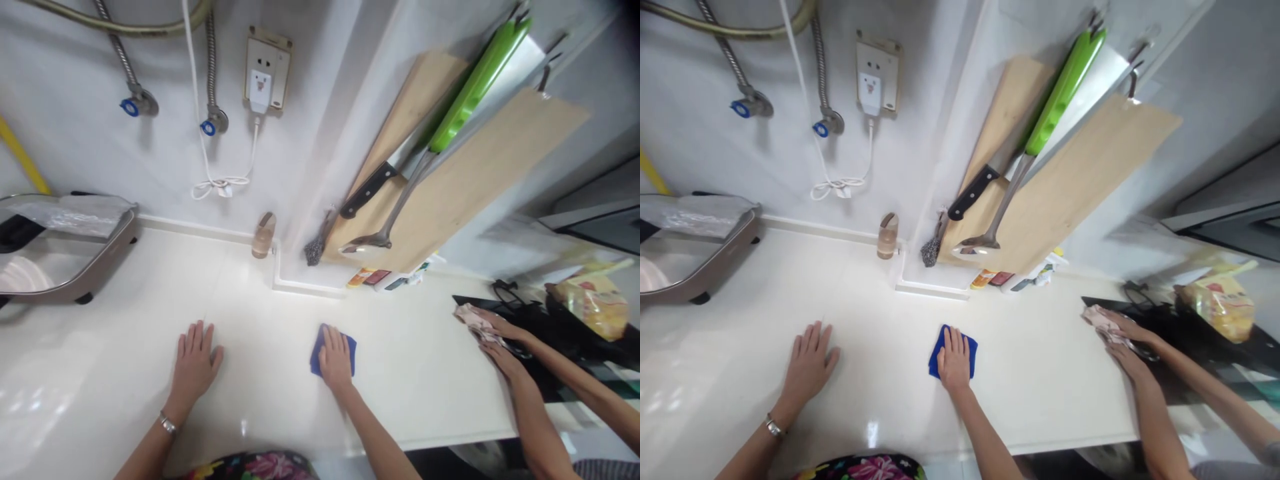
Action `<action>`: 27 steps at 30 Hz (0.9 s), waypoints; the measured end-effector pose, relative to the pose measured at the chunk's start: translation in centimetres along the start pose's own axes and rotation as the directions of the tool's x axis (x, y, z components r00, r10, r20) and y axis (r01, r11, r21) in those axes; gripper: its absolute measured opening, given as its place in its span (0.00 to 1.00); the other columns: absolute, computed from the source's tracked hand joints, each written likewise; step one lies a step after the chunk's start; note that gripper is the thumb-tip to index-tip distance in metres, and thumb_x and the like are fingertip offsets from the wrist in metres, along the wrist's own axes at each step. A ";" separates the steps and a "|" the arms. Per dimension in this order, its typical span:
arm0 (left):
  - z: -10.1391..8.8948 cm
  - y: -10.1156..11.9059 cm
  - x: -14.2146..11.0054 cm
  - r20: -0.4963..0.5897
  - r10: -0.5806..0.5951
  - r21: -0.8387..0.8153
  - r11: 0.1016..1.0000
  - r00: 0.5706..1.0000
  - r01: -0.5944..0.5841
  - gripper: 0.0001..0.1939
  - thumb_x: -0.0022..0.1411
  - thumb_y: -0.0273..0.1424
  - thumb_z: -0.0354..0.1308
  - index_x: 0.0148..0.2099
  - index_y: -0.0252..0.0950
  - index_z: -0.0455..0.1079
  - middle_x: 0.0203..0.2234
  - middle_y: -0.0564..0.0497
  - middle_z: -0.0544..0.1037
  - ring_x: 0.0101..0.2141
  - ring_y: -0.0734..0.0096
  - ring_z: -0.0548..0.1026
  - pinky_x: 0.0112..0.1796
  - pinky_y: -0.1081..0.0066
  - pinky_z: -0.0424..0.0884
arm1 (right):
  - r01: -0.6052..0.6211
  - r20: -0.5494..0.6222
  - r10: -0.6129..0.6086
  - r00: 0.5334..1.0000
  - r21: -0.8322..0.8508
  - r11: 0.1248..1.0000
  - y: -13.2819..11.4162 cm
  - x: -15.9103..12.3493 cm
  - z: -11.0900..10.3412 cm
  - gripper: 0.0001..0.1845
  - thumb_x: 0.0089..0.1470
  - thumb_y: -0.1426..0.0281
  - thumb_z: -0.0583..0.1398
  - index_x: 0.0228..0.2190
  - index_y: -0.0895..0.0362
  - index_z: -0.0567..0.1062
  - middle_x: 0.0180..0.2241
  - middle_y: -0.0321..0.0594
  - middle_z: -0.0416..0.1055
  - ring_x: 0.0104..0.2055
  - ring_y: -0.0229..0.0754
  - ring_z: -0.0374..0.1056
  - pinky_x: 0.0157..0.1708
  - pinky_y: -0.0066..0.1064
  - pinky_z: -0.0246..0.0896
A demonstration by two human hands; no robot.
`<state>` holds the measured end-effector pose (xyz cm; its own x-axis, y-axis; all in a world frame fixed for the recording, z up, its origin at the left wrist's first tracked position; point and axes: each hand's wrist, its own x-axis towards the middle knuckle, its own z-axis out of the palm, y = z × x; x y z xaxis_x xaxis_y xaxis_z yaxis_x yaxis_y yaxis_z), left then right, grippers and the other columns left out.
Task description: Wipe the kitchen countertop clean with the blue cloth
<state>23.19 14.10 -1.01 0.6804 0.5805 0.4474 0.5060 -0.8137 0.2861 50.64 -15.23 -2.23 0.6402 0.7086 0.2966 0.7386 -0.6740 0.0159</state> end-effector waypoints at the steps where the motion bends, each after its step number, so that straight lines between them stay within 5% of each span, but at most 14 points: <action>1: 0.0 0.0 -0.1 -0.002 0.000 -0.006 1.000 1.000 0.000 0.31 0.70 0.40 0.44 0.66 0.25 0.63 0.68 0.28 0.58 0.70 0.40 0.51 0.64 0.38 0.51 | 0.019 -0.005 -0.019 1.000 0.017 1.000 0.1 -0.3 -0.1 0.32 0.64 0.69 0.44 0.67 0.61 0.54 0.68 0.48 0.56 0.72 0.50 0.46 0.70 0.48 0.42; 6: 0.0 -0.1 -0.2 -0.003 -0.004 0.000 1.000 1.000 0.004 0.31 0.70 0.40 0.44 0.66 0.25 0.62 0.68 0.28 0.58 0.70 0.41 0.51 0.64 0.39 0.51 | 0.100 0.007 -0.101 0.995 0.083 0.991 3.0 0.2 0.0 0.32 0.64 0.68 0.45 0.67 0.57 0.54 0.68 0.46 0.56 0.71 0.47 0.49 0.70 0.48 0.44; 13: 0.1 -0.4 -0.2 0.021 0.004 0.040 0.999 1.000 -0.005 0.31 0.70 0.41 0.44 0.67 0.26 0.61 0.69 0.29 0.56 0.70 0.42 0.50 0.65 0.40 0.50 | -0.193 -0.025 0.193 0.981 0.002 0.981 7.6 4.5 1.9 0.32 0.63 0.65 0.43 0.66 0.59 0.59 0.65 0.50 0.61 0.68 0.50 0.54 0.68 0.48 0.47; 27: -0.6 0.0 0.3 0.071 0.020 0.085 0.996 0.997 -0.026 0.33 0.70 0.39 0.46 0.72 0.31 0.52 0.71 0.33 0.51 0.71 0.45 0.48 0.67 0.43 0.48 | -0.226 -0.009 0.226 0.974 0.016 0.974 12.1 13.0 4.2 0.31 0.62 0.67 0.44 0.65 0.58 0.61 0.65 0.48 0.61 0.68 0.49 0.53 0.69 0.46 0.43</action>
<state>23.07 14.23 -0.42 0.7263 0.5652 0.3912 0.5315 -0.8227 0.2019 68.83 -13.28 -2.21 0.7887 0.5359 0.3014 0.5780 -0.8133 -0.0665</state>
